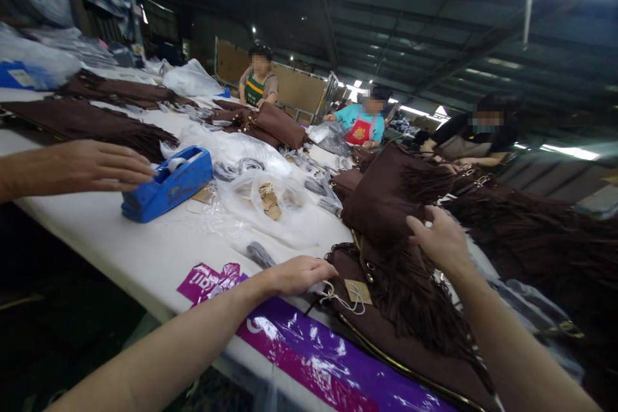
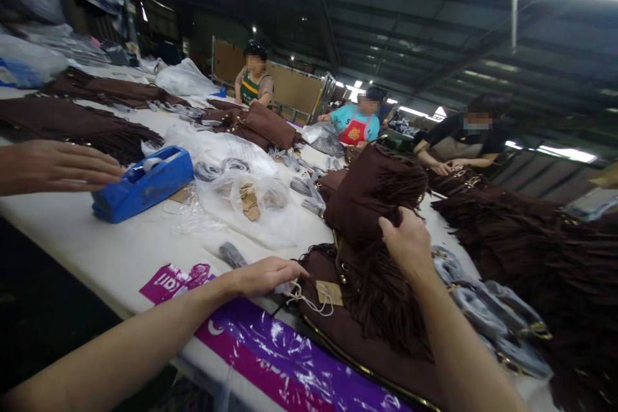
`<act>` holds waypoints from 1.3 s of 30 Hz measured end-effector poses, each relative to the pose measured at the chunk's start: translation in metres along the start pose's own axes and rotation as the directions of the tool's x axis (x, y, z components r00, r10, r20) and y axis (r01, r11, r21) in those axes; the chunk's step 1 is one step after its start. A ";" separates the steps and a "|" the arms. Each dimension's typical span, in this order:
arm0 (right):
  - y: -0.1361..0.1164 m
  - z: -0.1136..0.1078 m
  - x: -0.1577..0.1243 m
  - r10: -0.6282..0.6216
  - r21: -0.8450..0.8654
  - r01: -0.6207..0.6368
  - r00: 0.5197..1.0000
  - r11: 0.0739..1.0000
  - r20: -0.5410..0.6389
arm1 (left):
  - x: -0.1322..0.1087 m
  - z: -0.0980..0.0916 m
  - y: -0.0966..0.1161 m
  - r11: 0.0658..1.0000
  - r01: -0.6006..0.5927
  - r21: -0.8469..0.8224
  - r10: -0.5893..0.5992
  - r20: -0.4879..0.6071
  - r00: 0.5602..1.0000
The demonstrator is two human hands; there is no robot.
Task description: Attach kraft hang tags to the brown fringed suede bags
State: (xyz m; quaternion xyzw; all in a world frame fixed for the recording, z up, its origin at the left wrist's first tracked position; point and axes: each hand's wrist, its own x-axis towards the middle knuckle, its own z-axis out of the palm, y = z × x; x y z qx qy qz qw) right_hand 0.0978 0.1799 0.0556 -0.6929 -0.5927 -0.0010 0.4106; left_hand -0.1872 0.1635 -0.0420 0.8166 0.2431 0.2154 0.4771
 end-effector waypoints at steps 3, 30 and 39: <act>-0.008 0.007 -0.052 -0.253 -0.197 0.251 0.967 0.948 0.016 | 0.001 0.000 0.000 0.999 -0.019 -0.028 0.019 -0.007 1.000; -0.033 0.071 -0.179 -0.727 -0.123 0.744 0.668 0.657 0.157 | 0.009 0.011 -0.028 0.855 0.056 -0.515 -0.031 0.056 0.998; -0.043 0.055 -0.185 -0.476 0.245 0.429 0.860 0.870 0.186 | -0.001 0.007 -0.011 0.980 -0.195 0.025 0.196 -0.033 0.980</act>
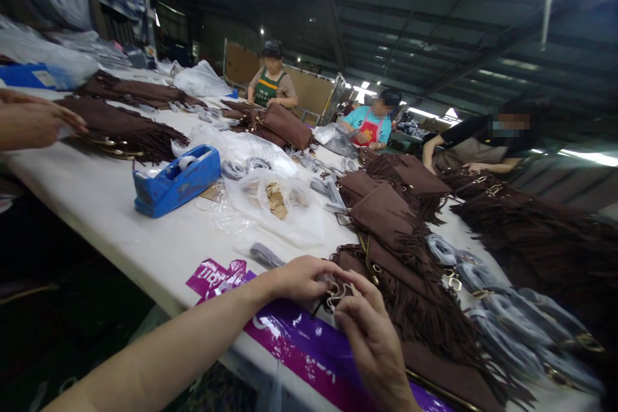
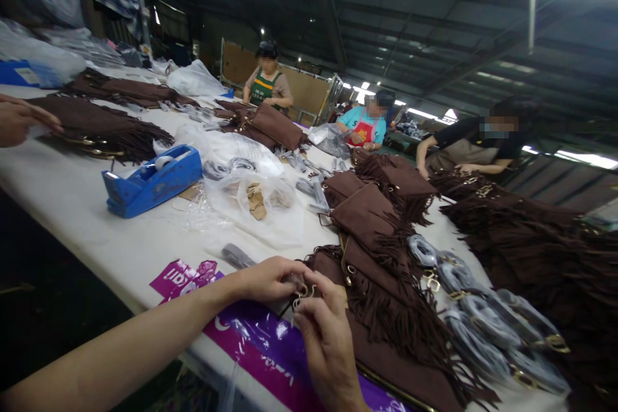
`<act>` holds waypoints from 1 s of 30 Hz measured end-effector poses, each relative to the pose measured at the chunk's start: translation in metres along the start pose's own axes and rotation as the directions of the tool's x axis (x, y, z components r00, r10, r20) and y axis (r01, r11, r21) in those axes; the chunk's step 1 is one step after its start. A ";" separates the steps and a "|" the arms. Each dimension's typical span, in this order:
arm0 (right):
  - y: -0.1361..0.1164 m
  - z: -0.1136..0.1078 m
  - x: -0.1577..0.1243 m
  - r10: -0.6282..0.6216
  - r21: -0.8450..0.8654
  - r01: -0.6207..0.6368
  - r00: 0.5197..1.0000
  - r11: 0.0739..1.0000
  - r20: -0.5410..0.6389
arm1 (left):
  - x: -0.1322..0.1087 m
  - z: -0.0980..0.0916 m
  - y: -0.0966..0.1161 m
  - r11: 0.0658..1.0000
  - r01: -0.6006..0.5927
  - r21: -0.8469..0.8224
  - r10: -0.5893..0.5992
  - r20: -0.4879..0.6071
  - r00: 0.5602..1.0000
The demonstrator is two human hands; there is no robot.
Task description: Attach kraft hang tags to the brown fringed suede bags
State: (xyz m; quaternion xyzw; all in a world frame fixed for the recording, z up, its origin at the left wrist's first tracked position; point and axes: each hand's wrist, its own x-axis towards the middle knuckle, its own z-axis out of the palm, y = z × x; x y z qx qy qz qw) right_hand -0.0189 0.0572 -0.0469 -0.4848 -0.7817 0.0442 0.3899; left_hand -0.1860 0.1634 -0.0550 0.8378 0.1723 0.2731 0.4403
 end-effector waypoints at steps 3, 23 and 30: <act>0.003 -0.010 0.004 0.219 0.142 -0.215 0.976 0.966 -0.014 | 0.001 0.001 0.009 0.972 -0.117 0.203 0.124 -0.017 0.992; 0.065 -0.039 0.001 0.180 -0.171 -0.131 0.931 0.977 0.318 | -0.002 -0.003 0.007 0.996 -0.088 0.016 0.089 -0.241 0.967; 0.048 -0.048 0.015 0.274 -0.172 -0.226 0.898 0.959 0.344 | -0.004 0.000 0.008 0.958 0.134 -0.254 -0.210 -0.303 0.929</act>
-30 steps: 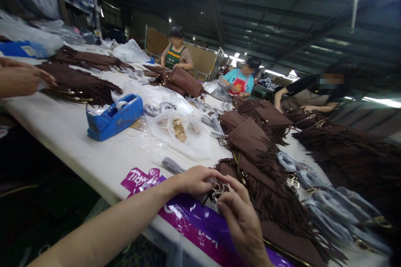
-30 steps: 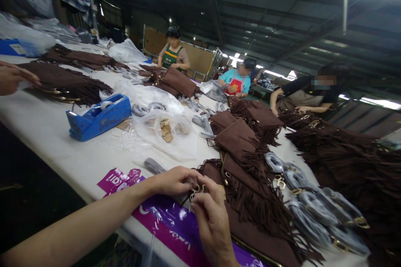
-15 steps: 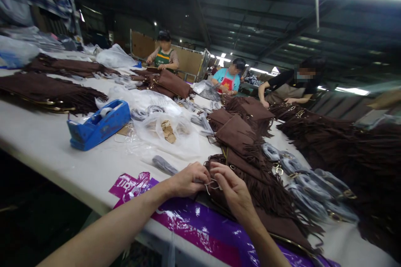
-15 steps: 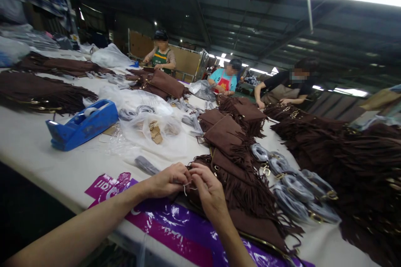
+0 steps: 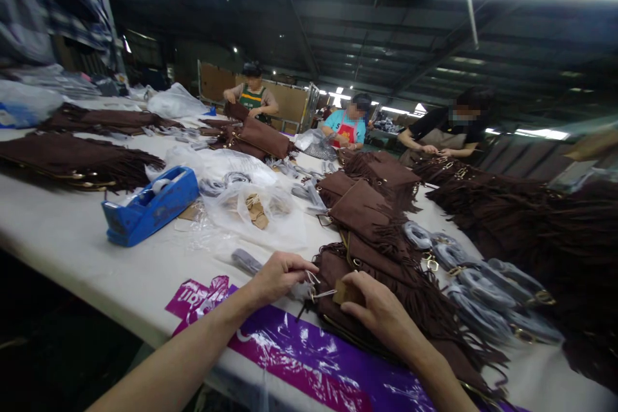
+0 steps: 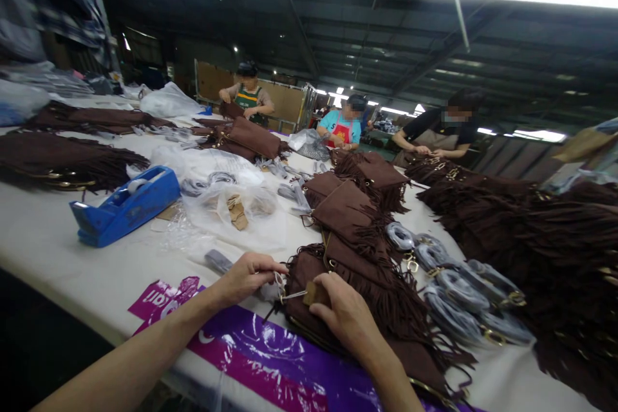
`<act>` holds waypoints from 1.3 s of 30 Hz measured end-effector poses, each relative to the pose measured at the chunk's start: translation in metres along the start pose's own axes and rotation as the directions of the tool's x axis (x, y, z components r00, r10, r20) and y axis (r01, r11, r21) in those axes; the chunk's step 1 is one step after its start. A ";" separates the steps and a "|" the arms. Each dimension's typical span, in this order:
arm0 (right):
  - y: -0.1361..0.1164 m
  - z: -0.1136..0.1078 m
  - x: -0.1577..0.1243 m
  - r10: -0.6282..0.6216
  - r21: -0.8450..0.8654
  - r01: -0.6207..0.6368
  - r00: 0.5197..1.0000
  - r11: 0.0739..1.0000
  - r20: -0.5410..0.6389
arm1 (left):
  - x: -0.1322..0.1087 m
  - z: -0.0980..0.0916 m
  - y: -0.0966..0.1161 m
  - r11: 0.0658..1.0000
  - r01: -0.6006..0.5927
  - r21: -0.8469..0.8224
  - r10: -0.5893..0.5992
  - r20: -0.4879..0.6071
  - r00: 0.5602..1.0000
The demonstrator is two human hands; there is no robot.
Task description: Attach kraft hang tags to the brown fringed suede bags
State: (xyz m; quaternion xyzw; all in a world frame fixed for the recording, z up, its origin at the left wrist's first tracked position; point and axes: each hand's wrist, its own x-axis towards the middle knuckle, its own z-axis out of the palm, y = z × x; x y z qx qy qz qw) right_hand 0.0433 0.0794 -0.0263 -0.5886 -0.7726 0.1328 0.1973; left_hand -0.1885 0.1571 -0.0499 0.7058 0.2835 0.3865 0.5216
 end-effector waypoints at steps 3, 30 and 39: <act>-0.008 -0.006 0.003 0.024 0.178 -0.026 1.000 0.984 0.013 | 0.000 0.000 0.000 0.989 0.103 -0.108 -0.108 -0.049 0.993; -0.029 0.033 0.051 -0.002 0.428 0.049 0.994 0.902 -0.109 | 0.002 -0.005 -0.002 1.000 0.004 0.010 -0.003 -0.079 0.997; -0.024 0.042 0.045 0.250 0.589 -0.105 0.953 0.802 -0.171 | 0.002 -0.006 0.007 0.999 0.049 0.012 -0.049 0.020 0.999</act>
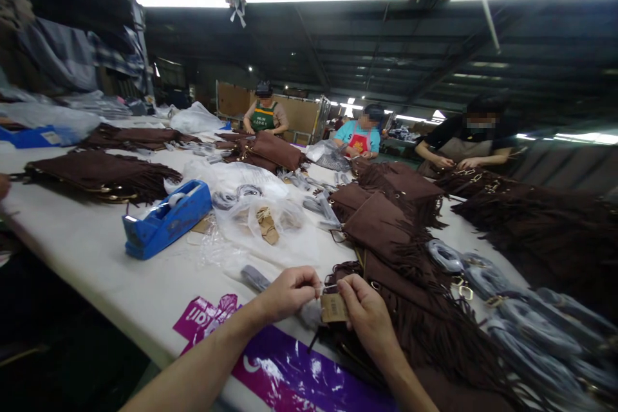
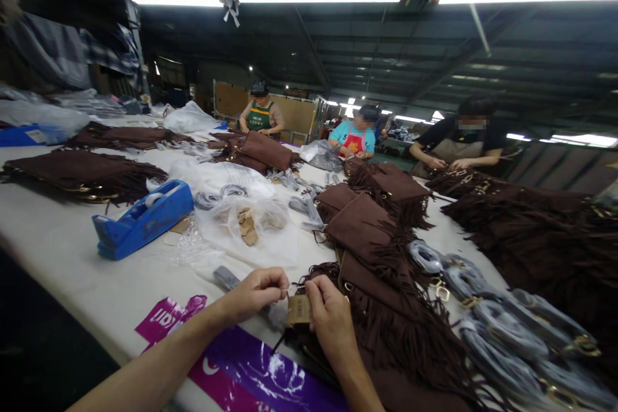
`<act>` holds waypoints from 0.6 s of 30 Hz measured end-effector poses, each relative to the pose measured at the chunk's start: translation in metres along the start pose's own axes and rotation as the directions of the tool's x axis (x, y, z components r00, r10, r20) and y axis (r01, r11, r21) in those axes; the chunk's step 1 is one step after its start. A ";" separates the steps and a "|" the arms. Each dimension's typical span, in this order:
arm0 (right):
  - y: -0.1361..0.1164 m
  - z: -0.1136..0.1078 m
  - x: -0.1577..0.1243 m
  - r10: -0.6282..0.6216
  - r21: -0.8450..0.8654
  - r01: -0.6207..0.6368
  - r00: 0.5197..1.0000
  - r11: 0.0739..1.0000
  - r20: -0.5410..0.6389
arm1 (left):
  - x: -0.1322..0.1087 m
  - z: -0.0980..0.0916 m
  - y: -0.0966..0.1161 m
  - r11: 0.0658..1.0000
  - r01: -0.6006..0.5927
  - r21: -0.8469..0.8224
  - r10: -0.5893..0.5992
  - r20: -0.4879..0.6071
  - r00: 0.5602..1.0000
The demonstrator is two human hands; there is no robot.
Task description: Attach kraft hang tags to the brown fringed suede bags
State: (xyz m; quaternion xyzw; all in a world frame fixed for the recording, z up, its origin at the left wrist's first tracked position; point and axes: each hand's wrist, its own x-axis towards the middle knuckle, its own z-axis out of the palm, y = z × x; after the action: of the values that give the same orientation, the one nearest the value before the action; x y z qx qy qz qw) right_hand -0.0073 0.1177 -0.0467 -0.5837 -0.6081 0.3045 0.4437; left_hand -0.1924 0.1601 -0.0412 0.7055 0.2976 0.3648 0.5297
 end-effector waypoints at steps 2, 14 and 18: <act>-0.001 0.007 -0.002 0.020 0.005 -0.019 0.997 1.000 -0.070 | 0.000 0.000 0.002 0.988 0.059 -0.140 -0.052 0.049 0.997; 0.003 0.017 -0.001 -0.063 -0.109 0.032 0.953 0.994 -0.296 | -0.009 0.020 -0.005 0.746 -0.498 0.442 0.455 0.208 0.866; -0.001 0.015 -0.003 -0.068 -0.068 0.052 0.963 0.996 -0.261 | -0.007 0.022 -0.011 0.796 -0.473 0.377 0.426 0.205 0.881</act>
State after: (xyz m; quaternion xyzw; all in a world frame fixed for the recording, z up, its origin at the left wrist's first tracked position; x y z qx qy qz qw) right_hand -0.0213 0.1174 -0.0529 -0.6132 -0.5701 0.1922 0.5119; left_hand -0.1787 0.1454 -0.0569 0.8710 0.1627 0.3689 0.2807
